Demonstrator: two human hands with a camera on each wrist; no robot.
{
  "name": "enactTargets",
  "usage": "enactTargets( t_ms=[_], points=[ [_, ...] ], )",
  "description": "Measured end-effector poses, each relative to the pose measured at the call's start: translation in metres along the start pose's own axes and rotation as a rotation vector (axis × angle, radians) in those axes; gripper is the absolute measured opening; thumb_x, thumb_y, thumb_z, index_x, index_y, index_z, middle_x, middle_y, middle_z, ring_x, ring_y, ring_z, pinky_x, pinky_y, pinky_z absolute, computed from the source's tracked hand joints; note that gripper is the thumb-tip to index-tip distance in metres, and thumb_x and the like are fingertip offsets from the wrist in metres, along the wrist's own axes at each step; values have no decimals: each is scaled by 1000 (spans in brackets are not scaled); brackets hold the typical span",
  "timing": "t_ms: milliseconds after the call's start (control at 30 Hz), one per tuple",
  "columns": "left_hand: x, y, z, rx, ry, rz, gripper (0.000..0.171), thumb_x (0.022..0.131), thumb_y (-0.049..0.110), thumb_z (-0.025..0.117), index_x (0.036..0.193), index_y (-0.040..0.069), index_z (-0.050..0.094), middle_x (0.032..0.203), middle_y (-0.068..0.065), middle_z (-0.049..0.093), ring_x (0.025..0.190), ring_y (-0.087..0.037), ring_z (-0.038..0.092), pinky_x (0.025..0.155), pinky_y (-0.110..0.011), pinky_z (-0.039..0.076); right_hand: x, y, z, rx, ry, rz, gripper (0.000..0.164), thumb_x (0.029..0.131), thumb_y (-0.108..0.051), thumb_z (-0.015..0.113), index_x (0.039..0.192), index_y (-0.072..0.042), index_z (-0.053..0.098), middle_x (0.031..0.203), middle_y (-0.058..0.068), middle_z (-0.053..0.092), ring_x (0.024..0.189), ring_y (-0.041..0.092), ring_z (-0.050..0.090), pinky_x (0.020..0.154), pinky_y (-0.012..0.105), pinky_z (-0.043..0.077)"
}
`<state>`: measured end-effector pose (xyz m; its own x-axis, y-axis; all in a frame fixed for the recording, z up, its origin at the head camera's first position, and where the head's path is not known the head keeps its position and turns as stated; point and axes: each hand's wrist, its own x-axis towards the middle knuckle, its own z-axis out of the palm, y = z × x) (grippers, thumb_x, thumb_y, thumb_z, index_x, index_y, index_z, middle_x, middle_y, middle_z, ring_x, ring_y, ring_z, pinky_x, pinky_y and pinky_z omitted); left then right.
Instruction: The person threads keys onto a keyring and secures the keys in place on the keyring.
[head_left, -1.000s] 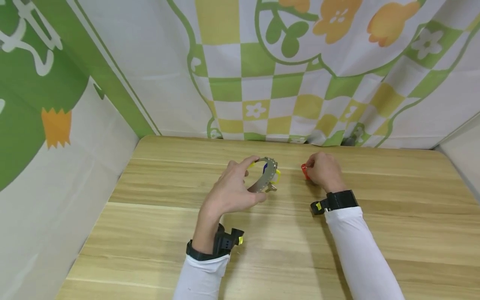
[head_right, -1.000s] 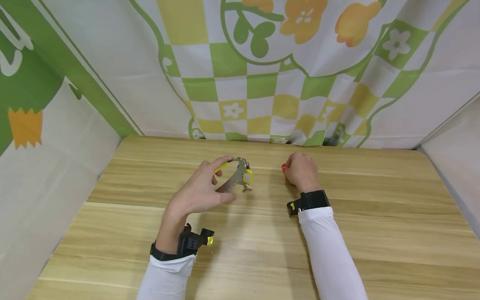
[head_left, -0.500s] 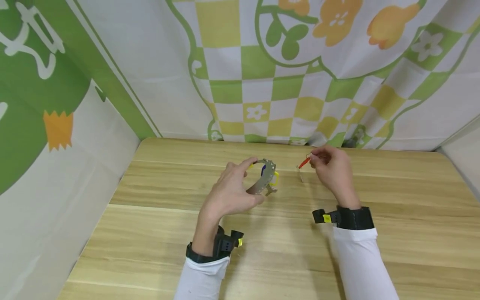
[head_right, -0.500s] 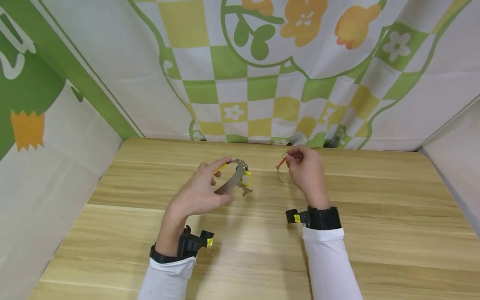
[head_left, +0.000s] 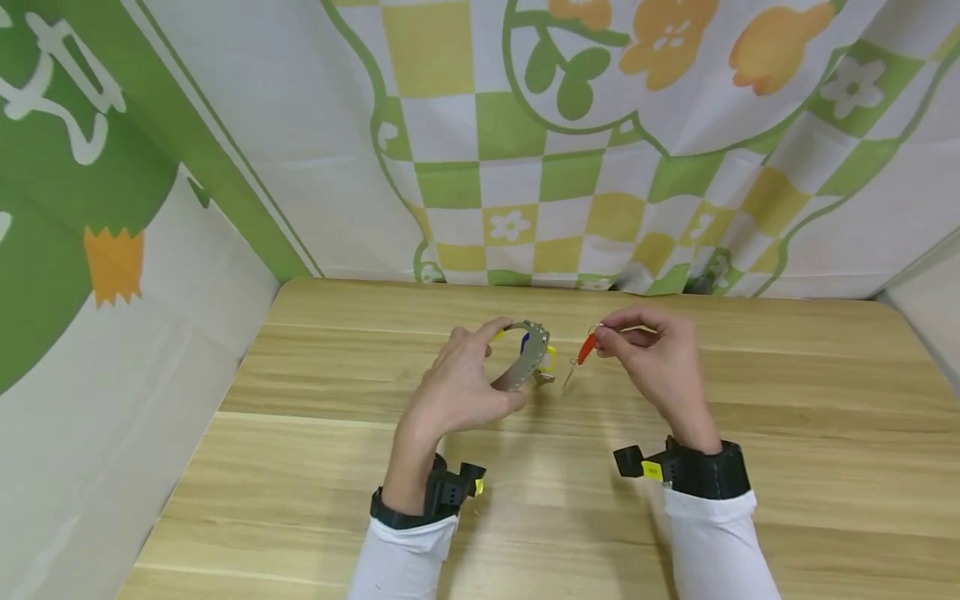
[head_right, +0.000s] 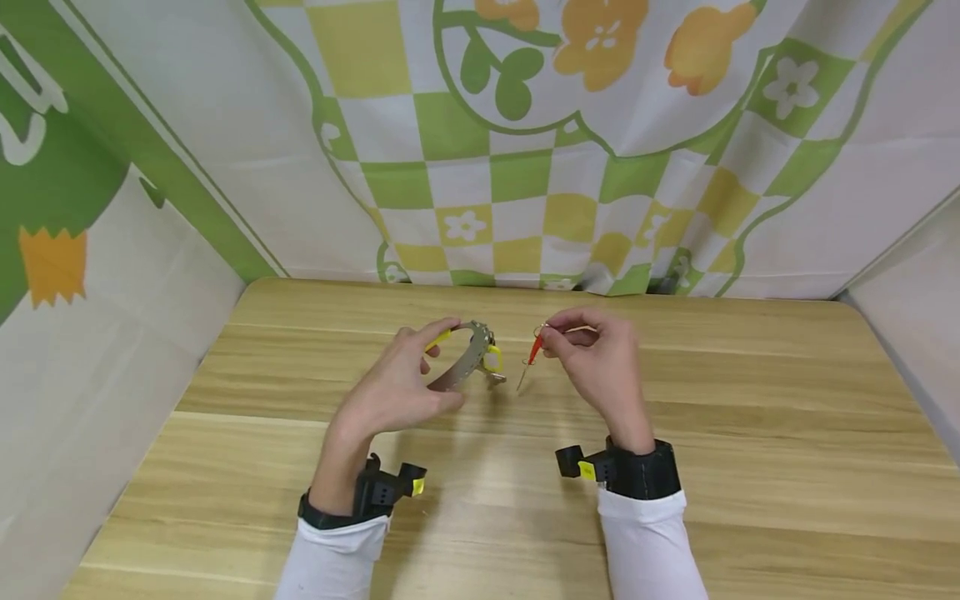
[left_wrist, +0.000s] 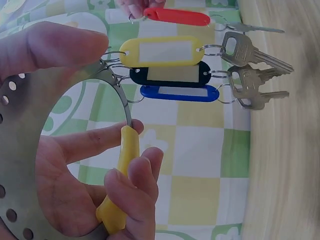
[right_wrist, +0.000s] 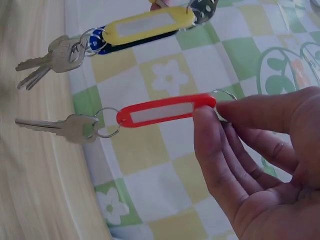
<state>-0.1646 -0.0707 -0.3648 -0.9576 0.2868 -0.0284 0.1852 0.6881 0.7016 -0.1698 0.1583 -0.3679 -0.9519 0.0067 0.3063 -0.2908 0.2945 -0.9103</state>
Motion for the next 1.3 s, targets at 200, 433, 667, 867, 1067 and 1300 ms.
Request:
enactTargets(
  t_ms=[200,433,667,867,1067,1300],
  points=[
    [-1,-2,0,1,4,-9,87,61,31,72,140,29,36,110,-8,48,102,-21,46,64,-34,42,1,1,9,108,-28,-92,17,78,4,64,95,7,62,85,23,62,69,36,63,64,38,50],
    [-1,-3,-1,7,9,-23,86,62,32,72,140,31,36,114,-6,53,117,-24,42,80,-53,40,1,9,13,-216,15,-219,11,78,-6,68,89,-8,65,82,1,63,68,12,63,61,26,48],
    [0,-3,-1,6,18,-21,86,62,32,73,140,31,37,111,-6,51,107,-20,46,72,-44,43,2,9,10,-389,29,-412,14,79,-2,63,91,-10,63,85,-3,62,72,8,59,65,24,47],
    [0,-3,-1,5,20,-17,85,62,32,72,139,30,38,110,-7,48,101,-20,46,64,-34,42,2,7,7,-411,30,-475,14,82,-4,61,94,-8,65,88,-2,62,74,7,59,67,23,46],
    [0,-3,0,2,24,-17,84,62,33,72,139,30,38,108,-5,46,101,-21,47,62,-34,42,2,6,8,-401,67,-485,11,80,-3,63,89,-9,65,88,-1,60,73,8,60,65,21,47],
    [1,-3,0,0,19,-20,85,62,33,73,139,30,38,110,-8,48,100,-18,46,63,-35,42,-2,-10,13,-358,83,-476,13,74,4,64,80,-7,64,82,3,59,67,15,63,60,26,49]
  ],
)
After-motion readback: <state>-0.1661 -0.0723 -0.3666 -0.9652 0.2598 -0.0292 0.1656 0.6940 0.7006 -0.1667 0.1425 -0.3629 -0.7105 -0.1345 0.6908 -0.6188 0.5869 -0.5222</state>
